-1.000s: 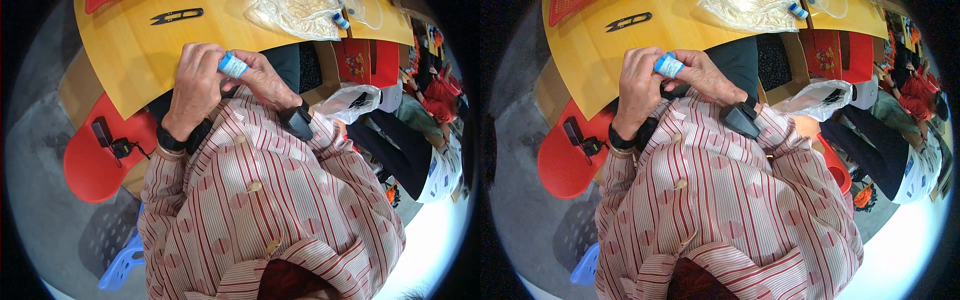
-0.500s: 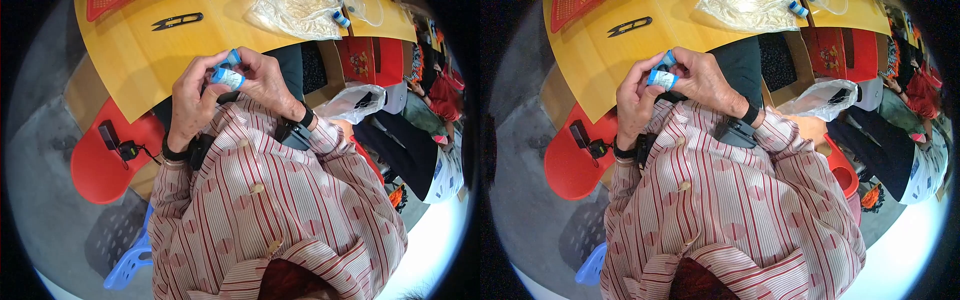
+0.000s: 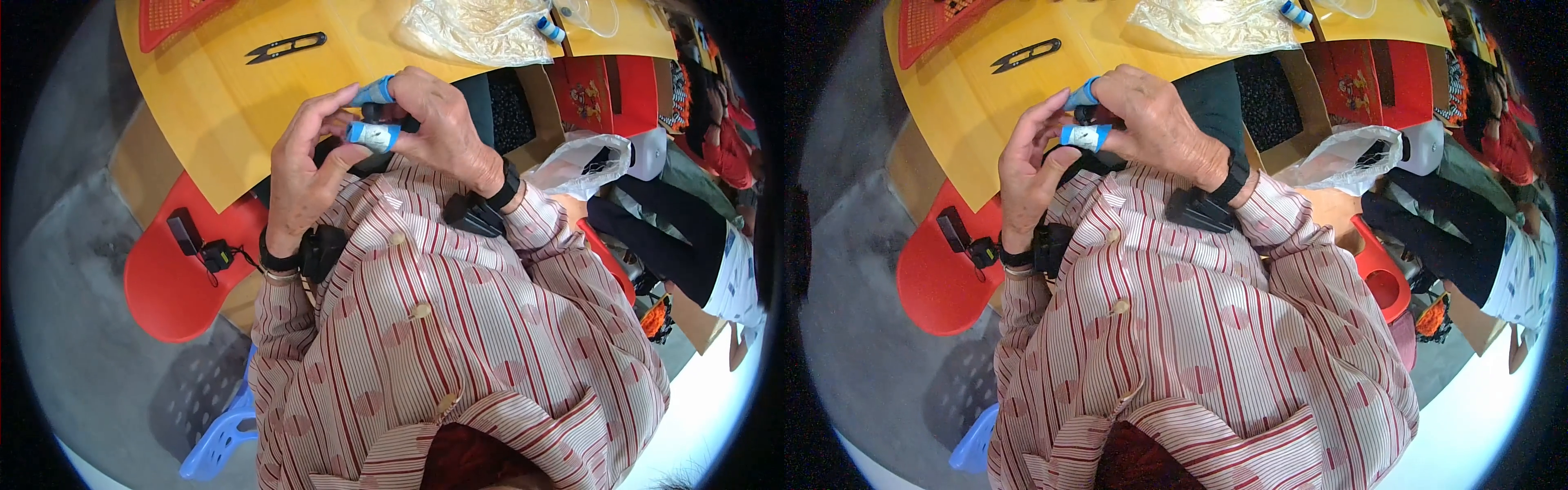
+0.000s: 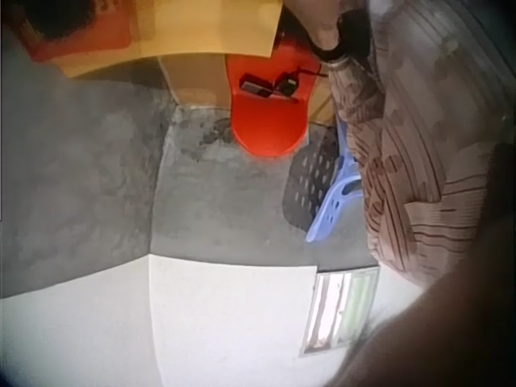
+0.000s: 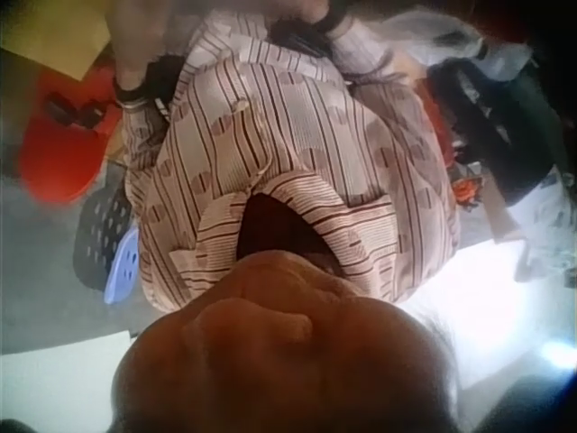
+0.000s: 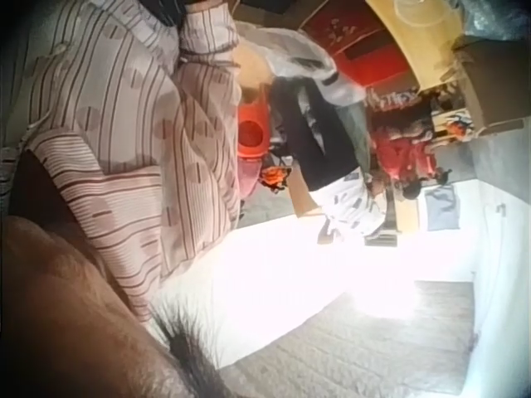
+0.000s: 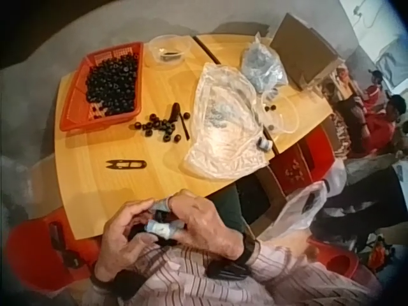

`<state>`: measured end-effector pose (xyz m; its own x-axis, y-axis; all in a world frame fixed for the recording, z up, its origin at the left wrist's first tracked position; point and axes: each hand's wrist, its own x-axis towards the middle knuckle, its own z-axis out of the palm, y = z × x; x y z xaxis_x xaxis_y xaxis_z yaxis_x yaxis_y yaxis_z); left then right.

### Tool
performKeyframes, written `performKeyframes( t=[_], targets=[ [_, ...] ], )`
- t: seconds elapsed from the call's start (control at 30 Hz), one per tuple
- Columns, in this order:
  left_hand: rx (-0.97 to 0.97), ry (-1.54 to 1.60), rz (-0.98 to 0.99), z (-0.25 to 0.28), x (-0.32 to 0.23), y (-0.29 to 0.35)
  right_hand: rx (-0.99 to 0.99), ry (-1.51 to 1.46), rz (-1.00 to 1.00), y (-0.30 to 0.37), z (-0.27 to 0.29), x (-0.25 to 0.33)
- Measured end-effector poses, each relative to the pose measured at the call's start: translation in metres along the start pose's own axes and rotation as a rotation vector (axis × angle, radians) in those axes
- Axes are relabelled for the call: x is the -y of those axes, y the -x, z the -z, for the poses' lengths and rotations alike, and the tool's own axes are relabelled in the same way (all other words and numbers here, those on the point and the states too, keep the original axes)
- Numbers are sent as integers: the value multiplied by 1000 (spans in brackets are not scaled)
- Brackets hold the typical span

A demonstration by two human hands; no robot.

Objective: The person assembles small components by picking up black plastic pieces from the table and inserting small parts into them by hand.

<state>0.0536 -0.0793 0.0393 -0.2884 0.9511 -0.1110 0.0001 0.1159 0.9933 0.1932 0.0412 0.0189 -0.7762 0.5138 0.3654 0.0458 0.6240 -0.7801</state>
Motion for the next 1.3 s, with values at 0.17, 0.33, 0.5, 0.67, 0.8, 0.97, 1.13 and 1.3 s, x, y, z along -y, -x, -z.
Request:
performKeyframes(
  t=[0.17, 0.33, 0.5, 0.67, 0.8, 0.97, 1.13, 1.3],
  targets=[
    [34, 42, 92, 9, 2, -1, 55, 177, 33, -2, 13, -5],
    [109, -129, 152, 13, 10, -4, 62, 264, 14, 3, 22, -9],
    [122, -301, 174, 11, 6, -8, 65, 292, -93, 16, 38, -13],
    [72, -285, 115, 11, 12, -27, -54, 57, -512, 61, 73, -34],
    [20, -403, 89, 16, 10, -49, -42, 90, -806, 100, 104, -53],
    [-94, -534, -8, 21, 11, -81, -3, 309, -859, 145, 115, -94],
    [-175, -619, -32, 30, 19, -108, -55, 581, -727, 158, 112, -102],
    [-301, -773, -59, 32, 38, -142, -66, 562, -770, 134, 103, -81]
  ],
)
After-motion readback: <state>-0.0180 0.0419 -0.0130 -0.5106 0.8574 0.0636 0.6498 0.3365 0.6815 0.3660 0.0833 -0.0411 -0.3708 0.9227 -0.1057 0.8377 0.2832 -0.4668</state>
